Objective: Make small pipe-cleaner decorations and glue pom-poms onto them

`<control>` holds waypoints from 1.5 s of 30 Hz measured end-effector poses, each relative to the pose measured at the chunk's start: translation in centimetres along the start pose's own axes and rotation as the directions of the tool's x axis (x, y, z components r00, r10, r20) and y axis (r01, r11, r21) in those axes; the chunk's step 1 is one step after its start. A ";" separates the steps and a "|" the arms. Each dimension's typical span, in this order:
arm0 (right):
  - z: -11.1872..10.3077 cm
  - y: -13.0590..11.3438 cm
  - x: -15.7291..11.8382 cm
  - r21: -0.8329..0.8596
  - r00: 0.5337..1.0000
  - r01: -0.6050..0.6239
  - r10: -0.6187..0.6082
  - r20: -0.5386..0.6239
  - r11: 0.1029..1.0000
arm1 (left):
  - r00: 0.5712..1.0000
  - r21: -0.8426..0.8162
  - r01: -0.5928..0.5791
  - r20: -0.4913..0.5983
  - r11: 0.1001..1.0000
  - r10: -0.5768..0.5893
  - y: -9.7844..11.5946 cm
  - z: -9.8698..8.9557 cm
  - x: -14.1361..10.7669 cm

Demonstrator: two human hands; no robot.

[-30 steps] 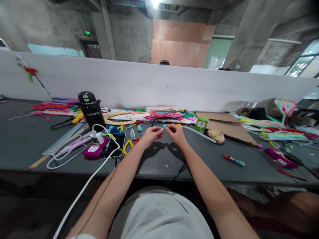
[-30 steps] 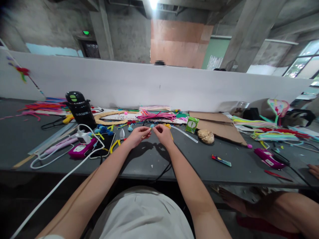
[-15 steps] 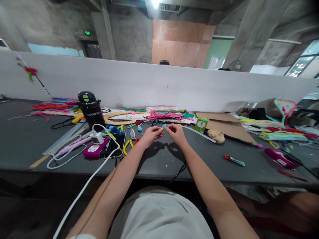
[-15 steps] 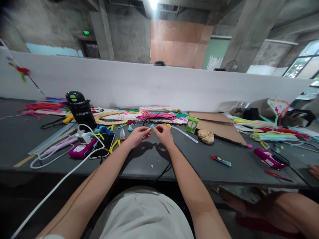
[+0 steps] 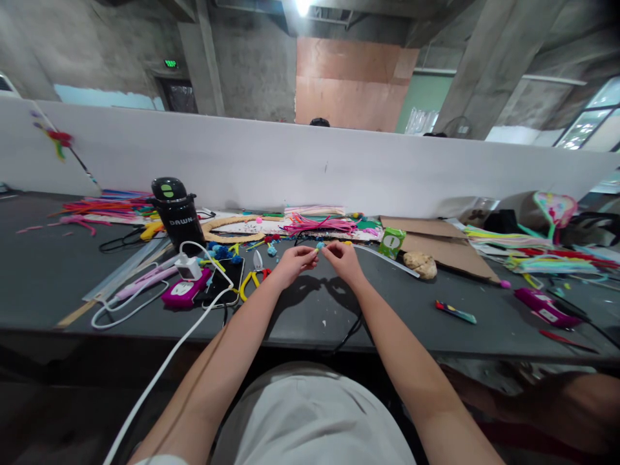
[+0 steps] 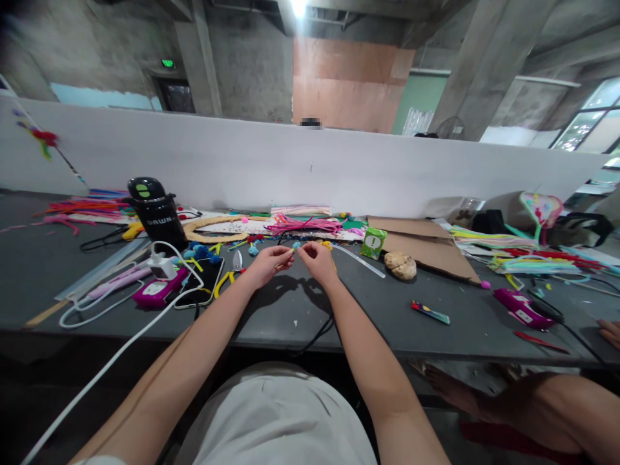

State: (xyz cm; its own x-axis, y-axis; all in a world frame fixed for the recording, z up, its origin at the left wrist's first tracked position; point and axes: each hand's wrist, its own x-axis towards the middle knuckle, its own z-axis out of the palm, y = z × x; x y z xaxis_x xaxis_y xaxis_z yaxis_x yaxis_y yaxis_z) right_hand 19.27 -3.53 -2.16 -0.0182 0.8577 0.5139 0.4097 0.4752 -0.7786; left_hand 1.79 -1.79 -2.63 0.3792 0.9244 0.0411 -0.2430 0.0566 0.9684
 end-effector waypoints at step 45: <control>0.0 -0.3 0.0 0.006 1.000 -0.017 0.017 0.000 1.000 | 1.000 0.028 -0.027 0.001 0.999 0.027 -0.1 0.1 0.0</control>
State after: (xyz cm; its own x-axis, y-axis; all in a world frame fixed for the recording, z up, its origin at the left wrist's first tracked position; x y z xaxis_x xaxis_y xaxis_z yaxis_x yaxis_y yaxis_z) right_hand 19.15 -3.69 -1.90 -0.0109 0.8658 0.5003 0.4047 0.4613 -0.7895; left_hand 1.92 -1.80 -2.75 0.3735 0.9252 0.0674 -0.2277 0.0210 0.9735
